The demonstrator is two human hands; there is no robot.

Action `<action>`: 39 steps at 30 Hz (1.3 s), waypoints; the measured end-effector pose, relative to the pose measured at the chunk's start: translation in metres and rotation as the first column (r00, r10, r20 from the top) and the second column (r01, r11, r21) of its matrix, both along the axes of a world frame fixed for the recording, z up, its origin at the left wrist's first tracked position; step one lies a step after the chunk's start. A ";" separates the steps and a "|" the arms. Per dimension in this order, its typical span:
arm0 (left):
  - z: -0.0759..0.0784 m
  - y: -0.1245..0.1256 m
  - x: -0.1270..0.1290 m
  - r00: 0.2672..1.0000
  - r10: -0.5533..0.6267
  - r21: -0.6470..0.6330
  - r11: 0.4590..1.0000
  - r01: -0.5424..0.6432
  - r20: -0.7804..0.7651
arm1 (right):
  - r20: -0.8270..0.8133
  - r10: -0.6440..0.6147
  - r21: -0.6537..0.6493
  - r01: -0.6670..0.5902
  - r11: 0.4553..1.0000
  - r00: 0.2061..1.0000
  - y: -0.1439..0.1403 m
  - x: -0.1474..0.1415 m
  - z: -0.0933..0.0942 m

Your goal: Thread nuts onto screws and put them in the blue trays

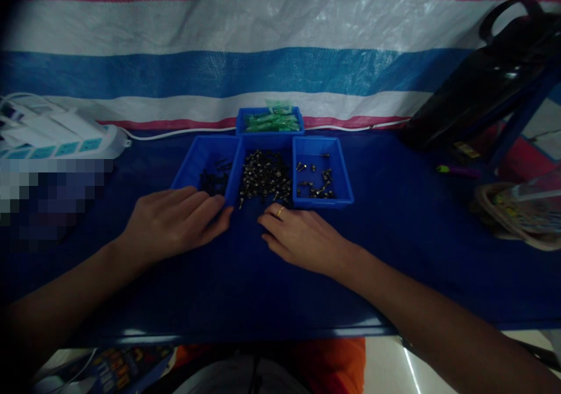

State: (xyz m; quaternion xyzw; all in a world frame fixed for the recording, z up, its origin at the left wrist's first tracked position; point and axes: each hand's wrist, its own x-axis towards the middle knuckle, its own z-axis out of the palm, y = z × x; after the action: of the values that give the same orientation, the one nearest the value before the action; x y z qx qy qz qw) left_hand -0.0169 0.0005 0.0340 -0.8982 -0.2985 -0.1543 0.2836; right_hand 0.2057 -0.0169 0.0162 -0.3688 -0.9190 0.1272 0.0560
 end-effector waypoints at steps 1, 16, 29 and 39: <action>-0.003 -0.004 0.003 1.000 -0.021 -0.034 0.999 0.020 -0.020 | -0.003 0.004 0.002 -0.004 1.000 1.000 0.000 0.000 0.000; -0.031 -0.019 0.019 0.933 0.301 -0.245 0.906 -0.344 -0.197 | 0.020 0.039 0.032 -0.039 0.999 0.999 0.001 0.001 0.001; -0.027 -0.013 0.018 0.981 0.047 -0.410 0.904 -0.123 -0.190 | -0.006 0.047 0.018 -0.047 0.999 0.999 0.002 0.002 0.001; -0.032 -0.016 0.023 0.986 -0.160 -0.416 0.901 0.125 -0.052 | -0.011 0.055 0.018 -0.055 0.998 0.998 0.002 0.002 0.000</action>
State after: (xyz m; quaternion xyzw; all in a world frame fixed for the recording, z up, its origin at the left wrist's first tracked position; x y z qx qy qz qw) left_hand 0.0059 -0.0158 0.0017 -0.9628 -0.2455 -0.0703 0.0887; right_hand 0.2079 -0.0154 0.0160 -0.3422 -0.9295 0.1230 0.0612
